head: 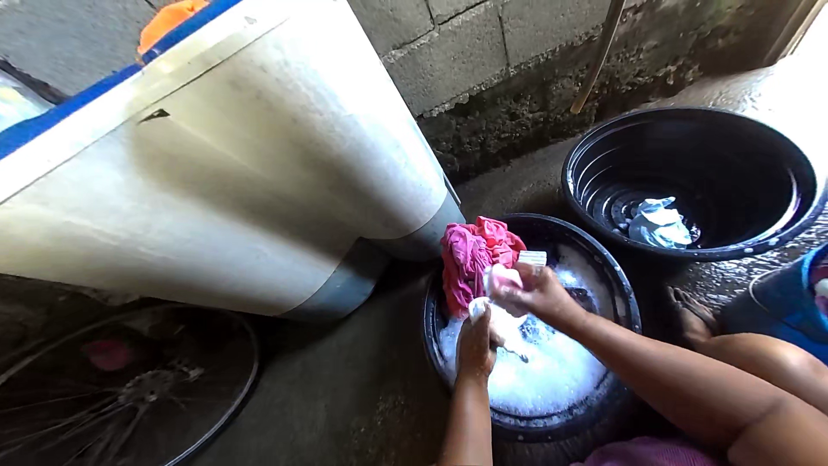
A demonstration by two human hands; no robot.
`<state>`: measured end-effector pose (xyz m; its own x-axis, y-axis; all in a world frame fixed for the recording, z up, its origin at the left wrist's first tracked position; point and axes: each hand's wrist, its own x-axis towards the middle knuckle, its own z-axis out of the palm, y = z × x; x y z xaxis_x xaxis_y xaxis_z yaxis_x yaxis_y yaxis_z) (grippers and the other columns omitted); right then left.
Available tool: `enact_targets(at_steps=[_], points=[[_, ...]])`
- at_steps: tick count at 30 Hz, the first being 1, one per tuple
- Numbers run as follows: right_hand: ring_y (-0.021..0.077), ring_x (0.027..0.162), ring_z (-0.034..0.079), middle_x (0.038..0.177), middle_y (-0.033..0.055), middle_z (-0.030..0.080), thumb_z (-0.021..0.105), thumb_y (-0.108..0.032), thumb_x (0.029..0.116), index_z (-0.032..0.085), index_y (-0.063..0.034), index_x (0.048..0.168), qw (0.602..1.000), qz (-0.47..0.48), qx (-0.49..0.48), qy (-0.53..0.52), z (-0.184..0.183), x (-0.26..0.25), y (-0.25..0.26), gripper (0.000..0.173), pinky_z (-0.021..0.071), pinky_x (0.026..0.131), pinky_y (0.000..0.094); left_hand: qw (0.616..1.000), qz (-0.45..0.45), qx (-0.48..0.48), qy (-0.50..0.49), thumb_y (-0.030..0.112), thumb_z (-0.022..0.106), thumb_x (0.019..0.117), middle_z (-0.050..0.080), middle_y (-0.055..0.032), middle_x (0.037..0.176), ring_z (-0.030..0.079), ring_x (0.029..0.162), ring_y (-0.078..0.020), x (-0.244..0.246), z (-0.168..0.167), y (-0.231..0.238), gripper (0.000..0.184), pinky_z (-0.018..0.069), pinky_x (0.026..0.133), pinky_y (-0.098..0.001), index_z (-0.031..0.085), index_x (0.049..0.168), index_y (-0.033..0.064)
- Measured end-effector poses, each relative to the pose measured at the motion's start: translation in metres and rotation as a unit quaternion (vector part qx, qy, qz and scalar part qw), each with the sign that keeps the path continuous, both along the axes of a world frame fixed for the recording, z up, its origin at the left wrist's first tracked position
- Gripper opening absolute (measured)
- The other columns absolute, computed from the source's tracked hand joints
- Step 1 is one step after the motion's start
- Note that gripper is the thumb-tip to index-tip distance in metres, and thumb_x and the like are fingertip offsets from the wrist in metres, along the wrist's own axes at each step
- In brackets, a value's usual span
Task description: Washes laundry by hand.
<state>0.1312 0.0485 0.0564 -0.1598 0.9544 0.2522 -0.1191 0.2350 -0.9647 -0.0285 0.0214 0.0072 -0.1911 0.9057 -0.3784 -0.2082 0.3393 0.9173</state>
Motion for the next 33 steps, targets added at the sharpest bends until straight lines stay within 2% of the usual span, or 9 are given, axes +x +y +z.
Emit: enact_targets(at_steps=[6,11,14,18,20,22,27,31,33], points=[[0.0241,0.065,0.068,0.07,0.0133,0.068,0.076,-0.048,0.0851,0.069,0.001,0.081,0.954,-0.038,0.243,-0.17,-0.064,-0.018,-0.016,0.05,0.0568,0.062,0.0444,0.978,-0.067,0.093,-0.173,0.015,0.034,0.105,0.071,-0.003,0.094,0.069,0.09,-0.0114,0.005,-0.002,-0.016,0.029,0.0589,0.083,-0.0321,0.061,0.109,0.0064],[0.0425,0.093,0.069,0.092,0.0253,0.07,0.07,-0.045,0.0929,0.07,0.0064,0.105,0.943,-0.076,-0.091,-0.312,-0.103,0.021,0.014,0.053,0.0521,0.087,0.0634,0.984,0.009,-0.016,-0.179,0.025,0.031,0.1118,0.068,-0.0102,0.105,0.069,0.094,-0.0217,0.006,0.0,-0.003,0.032,0.0597,0.08,-0.0428,0.052,0.128,0.0074],[0.0371,0.087,0.067,0.088,0.0221,0.069,0.071,-0.043,0.093,0.07,0.0063,0.102,0.955,-0.138,-0.109,-0.239,-0.075,0.016,0.022,0.051,0.0519,0.083,0.059,0.983,0.007,0.0,-0.186,0.026,0.031,0.1113,0.069,-0.0101,0.104,0.07,0.095,-0.0214,-0.002,-0.001,0.003,0.032,0.0598,0.082,-0.0429,0.054,0.126,0.0071],[0.0237,0.072,0.071,0.075,0.0131,0.071,0.078,-0.039,0.0862,0.072,0.0018,0.088,0.967,-0.065,0.189,-0.157,-0.041,-0.023,-0.018,0.041,0.0593,0.068,0.0453,0.974,-0.034,0.05,-0.219,0.023,0.028,0.1094,0.071,-0.0029,0.093,0.069,0.087,-0.0116,0.002,0.002,-0.008,0.035,0.0595,0.079,-0.0316,0.06,0.111,0.009],[0.0228,0.064,0.069,0.07,0.0111,0.069,0.073,-0.049,0.0857,0.07,-0.0019,0.082,0.937,-0.047,0.297,-0.179,-0.052,-0.033,-0.027,0.047,0.0575,0.06,0.0424,0.978,0.016,-0.003,-0.207,0.012,0.023,0.1083,0.069,-0.0005,0.078,0.066,0.072,-0.006,0.02,0.043,-0.017,0.037,0.0563,0.07,-0.0235,0.058,0.098,0.0066],[0.0258,0.064,0.069,0.07,0.0133,0.069,0.074,-0.048,0.0851,0.07,-0.0003,0.08,0.934,-0.075,0.275,-0.215,-0.079,-0.023,-0.016,0.048,0.0576,0.059,0.0452,0.982,0.046,-0.052,-0.177,0.008,0.026,0.1095,0.065,-0.0033,0.077,0.065,0.07,-0.0094,0.03,0.065,-0.016,0.032,0.0565,0.069,-0.0255,0.056,0.101,0.0027],[0.0419,0.094,0.071,0.094,0.0245,0.073,0.069,-0.05,0.092,0.07,0.0054,0.104,0.926,-0.087,-0.033,-0.365,-0.097,0.018,0.015,0.056,0.0533,0.086,0.062,0.982,0.002,-0.005,-0.19,0.022,0.032,0.1107,0.07,-0.0095,0.107,0.07,0.098,-0.0208,0.003,-0.007,-0.003,0.03,0.0595,0.084,-0.0421,0.054,0.126,0.0069],[0.0304,0.075,0.071,0.078,0.0169,0.07,0.078,-0.039,0.0872,0.071,0.004,0.089,0.965,-0.082,0.103,-0.226,-0.057,-0.02,-0.017,0.044,0.0583,0.072,0.0511,0.994,0.003,0.014,-0.109,0.019,0.033,0.1095,0.069,-0.0054,0.093,0.068,0.085,-0.0133,-0.002,-0.01,-0.008,0.03,0.0589,0.076,-0.0335,0.058,0.116,0.0043],[0.0253,0.069,0.071,0.075,0.0133,0.07,0.079,-0.041,0.0847,0.071,0.0008,0.086,0.954,-0.033,0.229,-0.192,-0.054,-0.034,-0.032,0.043,0.059,0.064,0.0454,0.991,-0.057,0.083,-0.086,0.01,0.025,0.1096,0.065,-0.0086,0.104,0.063,0.094,-0.0094,-0.009,-0.01,-0.031,0.033,0.0541,0.085,-0.0271,0.05,0.126,-0.005]])
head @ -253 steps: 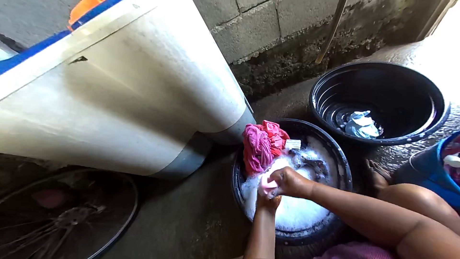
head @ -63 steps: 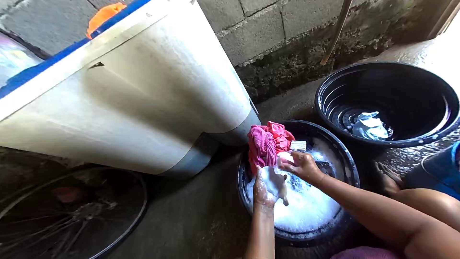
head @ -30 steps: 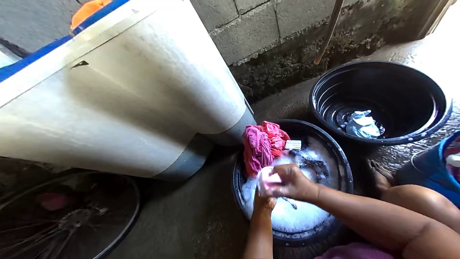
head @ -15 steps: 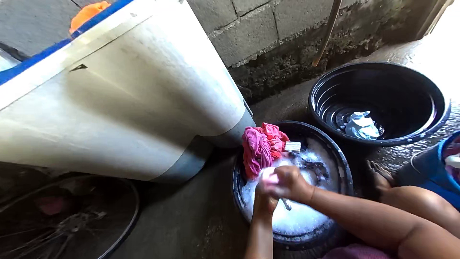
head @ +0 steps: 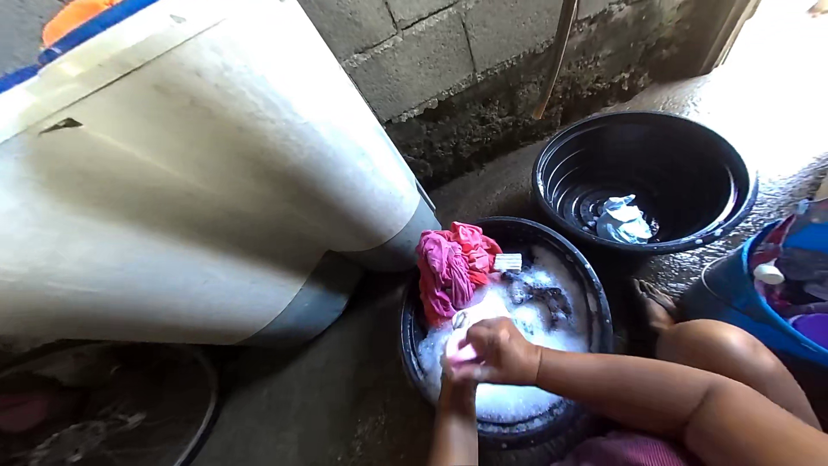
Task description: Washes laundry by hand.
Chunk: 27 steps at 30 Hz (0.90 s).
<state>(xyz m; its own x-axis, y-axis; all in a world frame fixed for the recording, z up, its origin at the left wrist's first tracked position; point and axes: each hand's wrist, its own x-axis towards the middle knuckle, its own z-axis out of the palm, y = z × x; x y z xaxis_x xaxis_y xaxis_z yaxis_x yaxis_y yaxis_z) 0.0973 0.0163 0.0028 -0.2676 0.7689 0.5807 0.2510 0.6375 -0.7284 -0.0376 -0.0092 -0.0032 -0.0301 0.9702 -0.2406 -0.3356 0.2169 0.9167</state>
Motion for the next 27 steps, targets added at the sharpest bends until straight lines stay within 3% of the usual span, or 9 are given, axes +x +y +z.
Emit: enact_targets(at_steps=[2,4,10,14,16,18,20,23,27], points=[[0.027,0.069,0.072,0.076,0.0144,0.071,0.077,-0.044,0.0855,0.071,0.0008,0.087,0.999,-0.006,0.018,-0.029,-0.02,0.003,0.005,0.045,0.0589,0.064,0.0465,0.993,0.07,-0.095,0.031,0.005,0.026,0.108,0.066,-0.005,0.084,0.064,0.075,-0.0062,0.027,0.041,0.008,0.029,0.0554,0.072,-0.0232,0.054,0.108,-0.0026],[0.0338,0.076,0.073,0.081,0.0192,0.072,0.077,-0.039,0.0874,0.072,0.0043,0.093,0.993,-0.061,-0.062,-0.076,-0.045,0.022,0.023,0.044,0.0587,0.071,0.0541,0.976,0.097,-0.193,0.004,0.009,0.029,0.11,0.062,-0.0072,0.082,0.062,0.071,-0.0119,0.043,0.068,0.022,0.029,0.0541,0.069,-0.0277,0.055,0.112,-0.002],[0.0463,0.12,0.062,0.127,0.0265,0.066,0.063,-0.042,0.0998,0.055,-0.0069,0.143,0.893,-0.158,-0.35,-0.235,-0.038,0.076,0.062,0.056,0.0468,0.101,0.0641,0.993,0.019,-0.086,-0.081,0.02,0.039,0.1093,0.069,-0.0089,0.1,0.069,0.089,-0.0173,0.001,-0.017,0.034,0.027,0.0585,0.08,-0.0367,0.056,0.124,0.004],[0.0436,0.136,0.049,0.14,0.0275,0.057,0.058,-0.044,0.1026,0.068,0.0006,0.128,0.899,-0.126,-0.36,-0.215,-0.038,0.067,0.067,0.052,0.0385,0.114,0.0575,0.994,0.022,-0.103,-0.02,0.02,0.042,0.1091,0.068,-0.0077,0.092,0.068,0.082,-0.0148,0.006,-0.011,0.034,0.027,0.058,0.075,-0.0335,0.059,0.118,0.0011],[0.0385,0.134,0.054,0.142,0.0261,0.057,0.063,-0.031,0.102,0.06,0.0013,0.138,0.914,-0.006,-0.387,-0.124,-0.032,0.054,0.065,0.048,0.0401,0.115,0.0527,0.994,0.018,-0.103,0.008,0.018,0.04,0.1099,0.067,-0.0073,0.092,0.067,0.082,-0.0132,0.012,-0.003,0.032,0.027,0.0577,0.076,-0.032,0.058,0.119,-0.0012],[0.0344,0.117,0.064,0.125,0.0249,0.066,0.071,-0.024,0.0974,0.061,0.0037,0.132,0.904,0.091,-0.406,-0.1,-0.021,0.043,0.06,0.046,0.0471,0.107,0.0511,0.996,0.007,-0.084,0.04,0.016,0.043,0.109,0.068,-0.0077,0.094,0.067,0.083,-0.0127,0.015,0.001,0.029,0.026,0.0579,0.078,-0.0319,0.058,0.12,-0.0026],[0.0322,0.099,0.066,0.105,0.0243,0.069,0.072,-0.019,0.0956,0.067,0.0087,0.117,0.901,0.104,-0.402,-0.127,0.0,0.039,0.058,0.035,0.0494,0.095,0.0505,0.991,-0.018,-0.046,0.123,0.015,0.054,0.104,0.069,-0.0097,0.101,0.067,0.089,-0.013,0.012,0.001,0.029,0.028,0.0575,0.082,-0.0322,0.058,0.124,-0.0042],[0.0178,0.091,0.063,0.1,0.0169,0.069,0.07,-0.013,0.0965,0.067,0.0084,0.112,0.915,0.09,-0.388,-0.059,0.029,0.046,0.059,0.027,0.0514,0.089,0.0376,0.943,-0.068,-0.057,0.32,0.023,0.081,0.0863,0.071,-0.0152,0.115,0.068,0.107,-0.0193,0.003,-0.003,0.03,0.052,0.0543,0.099,-0.0406,0.062,0.128,-0.0032],[0.0076,0.09,0.067,0.098,0.0055,0.072,0.065,-0.006,0.0949,0.07,0.003,0.108,0.911,0.043,-0.362,0.195,0.037,0.073,0.069,0.016,0.0569,0.087,0.0298,0.945,-0.134,-0.067,0.29,0.016,0.077,0.0881,0.074,-0.0077,0.095,0.07,0.088,-0.0111,0.004,-0.003,0.029,0.029,0.0588,0.086,-0.0329,0.07,0.111,0.0001]])
